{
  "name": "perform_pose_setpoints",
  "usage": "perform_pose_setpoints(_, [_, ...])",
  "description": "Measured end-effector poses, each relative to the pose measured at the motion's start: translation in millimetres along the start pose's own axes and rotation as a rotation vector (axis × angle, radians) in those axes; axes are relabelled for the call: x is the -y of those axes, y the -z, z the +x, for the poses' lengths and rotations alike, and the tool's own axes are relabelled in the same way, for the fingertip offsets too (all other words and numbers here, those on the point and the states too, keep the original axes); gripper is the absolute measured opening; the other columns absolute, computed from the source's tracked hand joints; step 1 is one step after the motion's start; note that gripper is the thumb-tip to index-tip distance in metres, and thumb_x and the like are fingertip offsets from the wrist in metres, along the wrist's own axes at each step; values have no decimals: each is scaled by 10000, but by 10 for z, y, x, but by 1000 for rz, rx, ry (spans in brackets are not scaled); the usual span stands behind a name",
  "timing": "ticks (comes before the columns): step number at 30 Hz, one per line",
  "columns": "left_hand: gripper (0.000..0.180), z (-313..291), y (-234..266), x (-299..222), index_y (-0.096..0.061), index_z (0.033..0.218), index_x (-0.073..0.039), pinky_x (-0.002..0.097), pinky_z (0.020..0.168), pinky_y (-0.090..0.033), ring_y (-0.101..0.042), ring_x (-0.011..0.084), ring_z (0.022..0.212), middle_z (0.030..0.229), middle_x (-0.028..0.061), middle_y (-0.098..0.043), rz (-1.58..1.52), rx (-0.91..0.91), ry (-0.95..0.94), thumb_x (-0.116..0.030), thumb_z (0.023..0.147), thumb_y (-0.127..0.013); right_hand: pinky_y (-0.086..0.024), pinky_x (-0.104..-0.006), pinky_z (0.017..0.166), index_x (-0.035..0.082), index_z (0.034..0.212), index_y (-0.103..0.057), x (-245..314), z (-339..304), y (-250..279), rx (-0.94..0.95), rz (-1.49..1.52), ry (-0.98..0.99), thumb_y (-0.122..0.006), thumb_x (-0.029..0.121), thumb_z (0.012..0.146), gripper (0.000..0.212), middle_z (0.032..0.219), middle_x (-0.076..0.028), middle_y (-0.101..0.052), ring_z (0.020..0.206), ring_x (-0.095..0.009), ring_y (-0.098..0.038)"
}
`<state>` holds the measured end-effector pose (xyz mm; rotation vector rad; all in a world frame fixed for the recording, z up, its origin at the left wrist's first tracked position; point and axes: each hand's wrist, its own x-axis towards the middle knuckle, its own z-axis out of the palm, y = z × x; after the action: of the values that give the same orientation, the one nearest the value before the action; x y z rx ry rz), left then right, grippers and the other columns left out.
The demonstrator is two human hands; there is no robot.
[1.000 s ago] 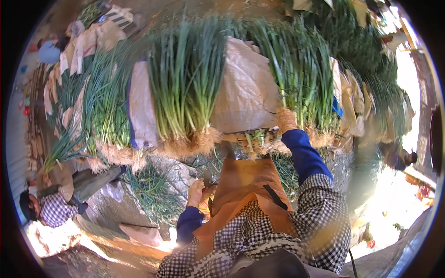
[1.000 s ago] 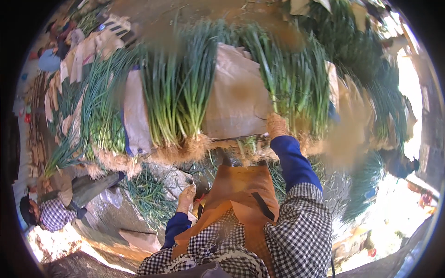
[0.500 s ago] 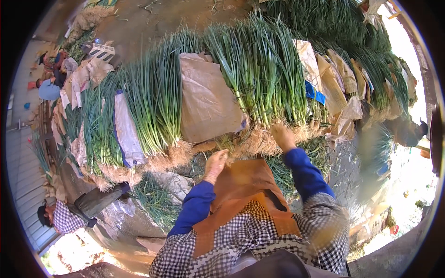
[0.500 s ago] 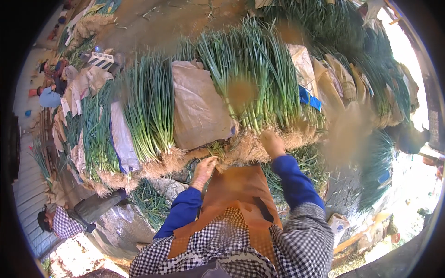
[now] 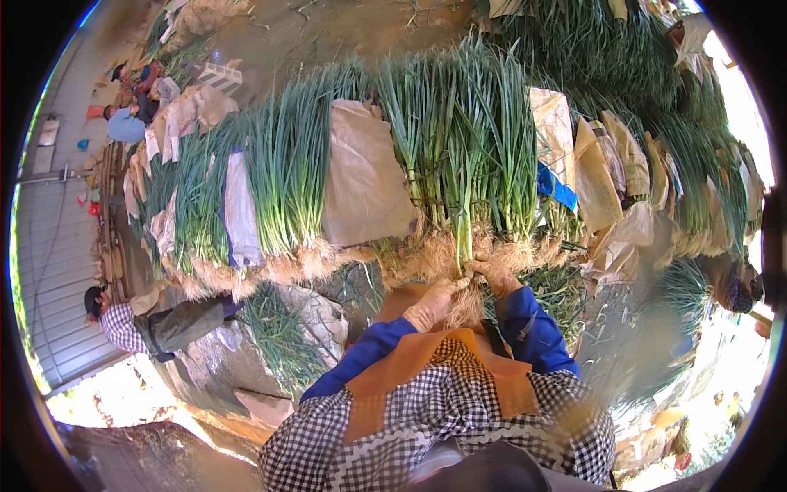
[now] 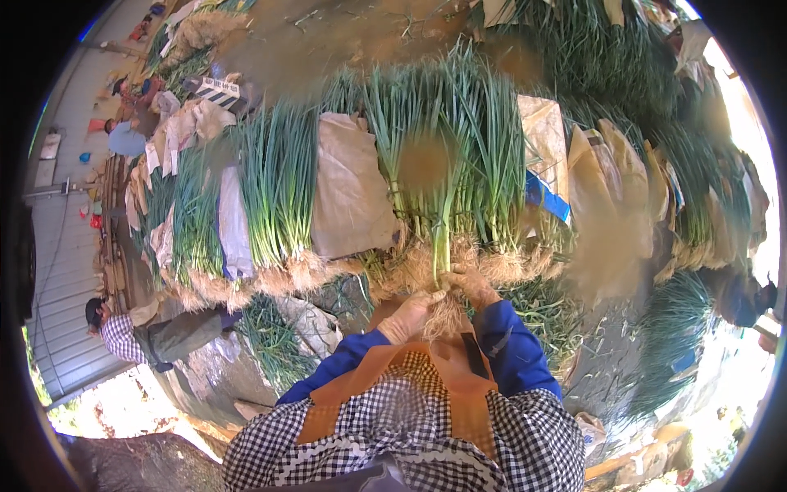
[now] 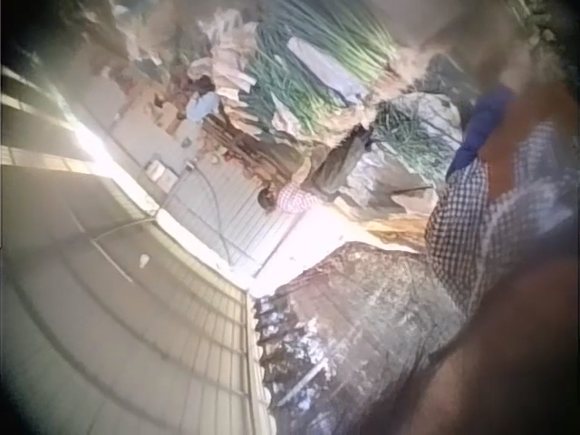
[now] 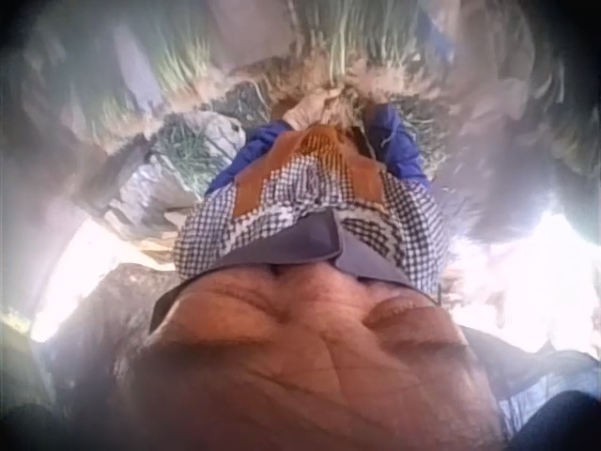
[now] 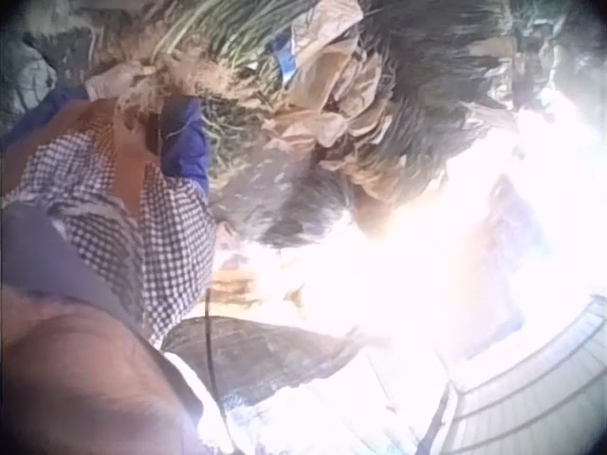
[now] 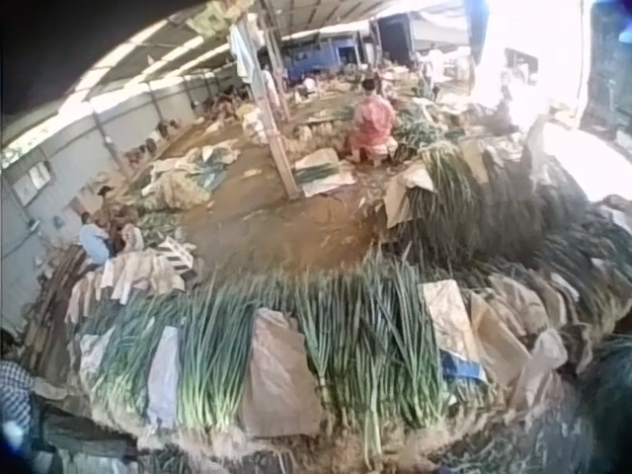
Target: The person processes green onions by hand, pulling individual stalks from a large bundle, removing outer layers or damaged parts, and organizing them.
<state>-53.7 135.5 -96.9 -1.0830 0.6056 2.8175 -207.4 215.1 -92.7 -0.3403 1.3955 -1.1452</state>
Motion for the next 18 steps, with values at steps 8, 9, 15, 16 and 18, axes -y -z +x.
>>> perform_pose_setpoints(8, [237,297,232,298,-543,1007,30,318,605,-483,-566,203,693,844,85,-604,544,-328,-147,-95,808,-579,-465,-382,767,6,1044,-531,325,352,-148,-502,-784,62,-578,529,743,606,951,-203,-611,902,-345,-585])
perform_pose_setpoints(9, [289,331,407,395,-531,1043,21,340,616,-478,-563,224,694,824,84,-609,956,-412,-320,-89,784,-593,-466,-380,779,7,1059,-515,543,245,-299,-516,-832,37,-590,546,724,639,963,-199,-610,920,-347,-581])
perform_pose_setpoints(15, [343,36,-86,11,-544,1095,-28,319,704,-452,-543,188,808,934,122,-606,1002,-450,-546,-231,819,-546,-441,-415,746,10,1012,-567,244,260,-167,-513,-951,52,-545,415,783,466,935,-223,-599,877,-361,-562])
perform_pose_setpoints(16, [357,92,23,51,-538,1113,-38,321,705,-450,-541,187,807,946,121,-607,962,-400,-229,-245,822,-545,-447,-375,678,10,978,-573,179,280,-135,-373,-674,131,-541,295,815,331,813,-162,-608,762,-287,-569])
perform_pose_setpoints(18, [391,123,-55,-60,-524,1136,-48,317,695,-445,-534,177,793,969,113,-604,858,-173,59,-281,824,-548,-401,-263,539,69,858,-587,-210,489,206,-173,74,23,-523,218,848,163,668,-33,-525,602,-141,-504])
